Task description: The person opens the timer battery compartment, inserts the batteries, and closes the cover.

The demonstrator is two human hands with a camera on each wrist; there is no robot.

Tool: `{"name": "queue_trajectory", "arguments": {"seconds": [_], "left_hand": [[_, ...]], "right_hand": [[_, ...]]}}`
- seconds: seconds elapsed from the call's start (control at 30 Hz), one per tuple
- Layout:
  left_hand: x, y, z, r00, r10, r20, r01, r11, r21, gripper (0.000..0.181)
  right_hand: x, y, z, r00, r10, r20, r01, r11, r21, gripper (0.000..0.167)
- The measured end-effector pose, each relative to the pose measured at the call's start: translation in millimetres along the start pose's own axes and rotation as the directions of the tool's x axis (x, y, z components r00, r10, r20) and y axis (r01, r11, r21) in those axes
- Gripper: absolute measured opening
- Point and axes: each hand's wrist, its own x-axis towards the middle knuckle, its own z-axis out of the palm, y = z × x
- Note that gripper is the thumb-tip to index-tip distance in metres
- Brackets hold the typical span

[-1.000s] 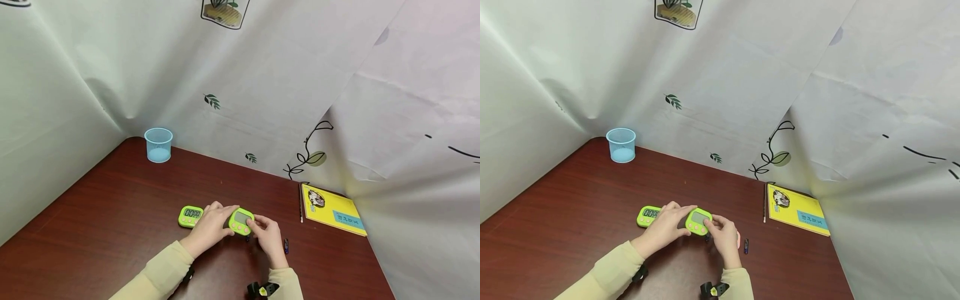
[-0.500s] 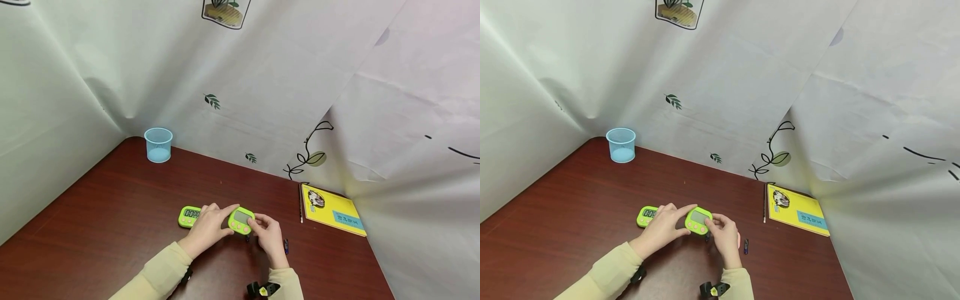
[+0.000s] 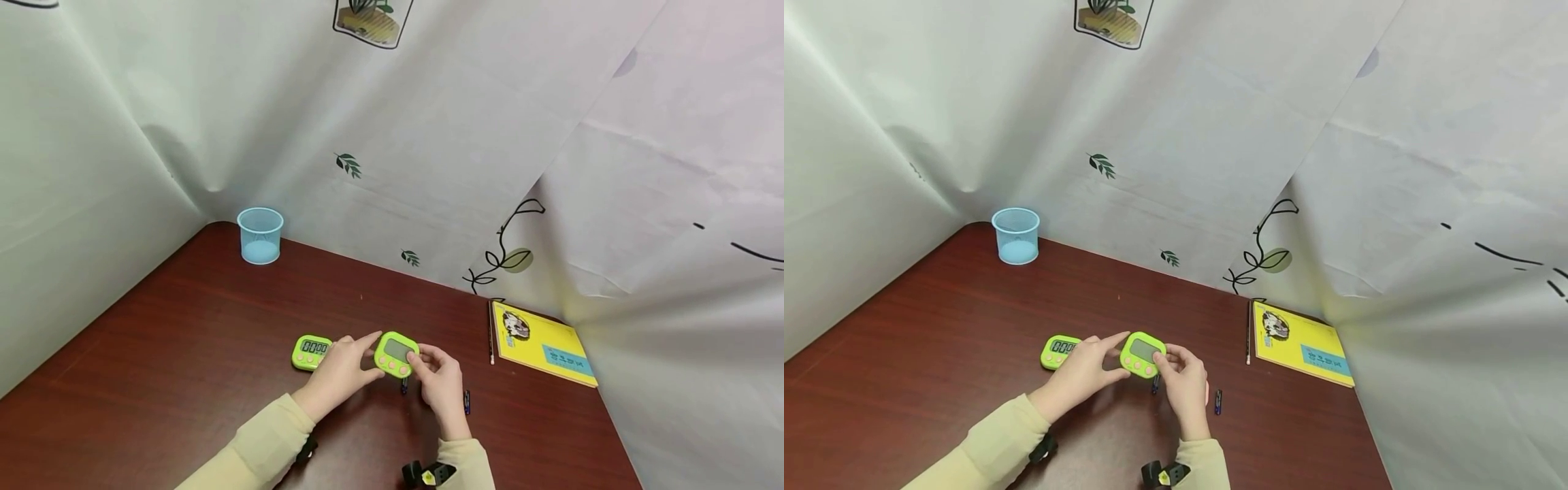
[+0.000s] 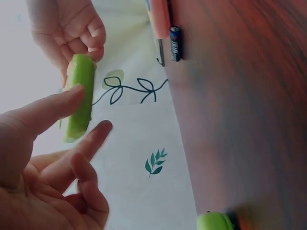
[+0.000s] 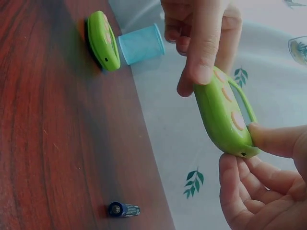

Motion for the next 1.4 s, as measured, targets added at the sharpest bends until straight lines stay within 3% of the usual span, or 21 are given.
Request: {"name": "queue_trajectory", "arguments": {"seconds": [0.13,0.3,0.47,0.63,0.97,1.1,1.4], "left_hand": [[0.5,1.5,-3.0,0.999,-0.047,0.026,0.048,0.997,-0.061,0.06],[0.2,2.3,-5.6,0.997,-0.07,0.046,0.072,0.996,-0.06,0.049],[0.4,-0.2,-6.2,0.998,-0.063,0.024,0.064,0.996,-0.064,0.035],[0.9,-3.1,-7.0,0.996,-0.09,-0.02,0.088,0.993,-0.078,0.036],[1.1,-5.3,-7.4,0.988,-0.143,-0.051,0.135,0.981,-0.136,0.041],[1.0,-4.2,-8.1,0.987,-0.154,-0.044,0.145,0.976,-0.16,0.042],[3.0,-2.7,-8.7,0.986,-0.166,-0.016,0.158,0.961,-0.226,0.047]], "right_hand": [[-2.2,-2,1,0.999,-0.035,-0.025,0.034,0.999,-0.03,0.028],[-7.0,-6,3,0.997,-0.072,-0.016,0.071,0.996,-0.049,0.024],[-7.5,1,6,0.996,-0.092,-0.012,0.092,0.995,-0.031,0.024],[-11.8,-1,10,0.991,-0.128,-0.027,0.126,0.99,-0.063,0.022],[-17.1,0,20,0.942,-0.328,-0.075,0.313,0.936,-0.161,0.022],[-18.3,0,22,0.904,-0.416,-0.093,0.39,0.895,-0.215,0.025],[-18.3,4,26,0.734,-0.671,-0.105,0.574,0.696,-0.431,0.033]]}}
